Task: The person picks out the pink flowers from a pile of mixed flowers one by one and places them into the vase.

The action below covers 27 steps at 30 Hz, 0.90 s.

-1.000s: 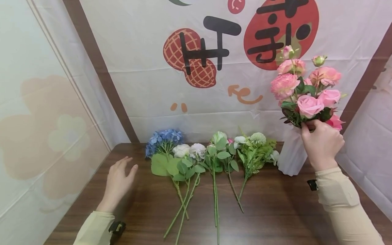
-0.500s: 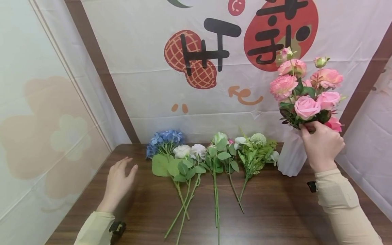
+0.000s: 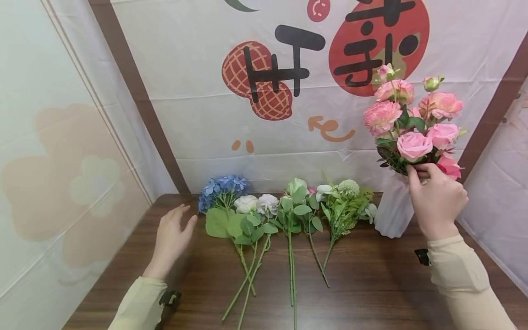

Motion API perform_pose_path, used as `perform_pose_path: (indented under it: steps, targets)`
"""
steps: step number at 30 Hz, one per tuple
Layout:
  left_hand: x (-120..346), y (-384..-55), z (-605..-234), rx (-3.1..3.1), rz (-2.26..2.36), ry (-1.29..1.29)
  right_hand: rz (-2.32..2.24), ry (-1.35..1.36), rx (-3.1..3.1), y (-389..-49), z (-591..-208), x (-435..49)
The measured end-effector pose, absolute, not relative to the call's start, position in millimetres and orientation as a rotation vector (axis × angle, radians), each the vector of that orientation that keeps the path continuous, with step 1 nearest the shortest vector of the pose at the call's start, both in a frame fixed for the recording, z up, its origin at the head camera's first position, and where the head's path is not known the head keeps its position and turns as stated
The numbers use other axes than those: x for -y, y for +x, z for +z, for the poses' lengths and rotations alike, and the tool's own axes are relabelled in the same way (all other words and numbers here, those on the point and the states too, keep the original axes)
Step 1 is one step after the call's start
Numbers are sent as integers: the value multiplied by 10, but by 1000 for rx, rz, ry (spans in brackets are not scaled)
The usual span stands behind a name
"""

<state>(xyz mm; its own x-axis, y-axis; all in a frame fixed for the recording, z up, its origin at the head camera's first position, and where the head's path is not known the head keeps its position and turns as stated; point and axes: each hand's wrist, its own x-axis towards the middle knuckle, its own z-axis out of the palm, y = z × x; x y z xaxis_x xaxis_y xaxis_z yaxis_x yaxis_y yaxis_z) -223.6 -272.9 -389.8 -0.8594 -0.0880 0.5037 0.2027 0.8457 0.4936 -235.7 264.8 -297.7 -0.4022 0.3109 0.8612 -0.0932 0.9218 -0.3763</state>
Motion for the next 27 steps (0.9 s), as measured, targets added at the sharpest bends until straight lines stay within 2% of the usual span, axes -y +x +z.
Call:
perform_pose_path:
  steps: [14, 27]
  targets:
    - [2344, -2431, -3738, 2515, -823, -141, 589, -7, 2075, -2125, -2885, -2363]
    - [1918, -2565, -3589, 2520, -892, -186, 618, 151, 2252, -2202, -3106, -2012]
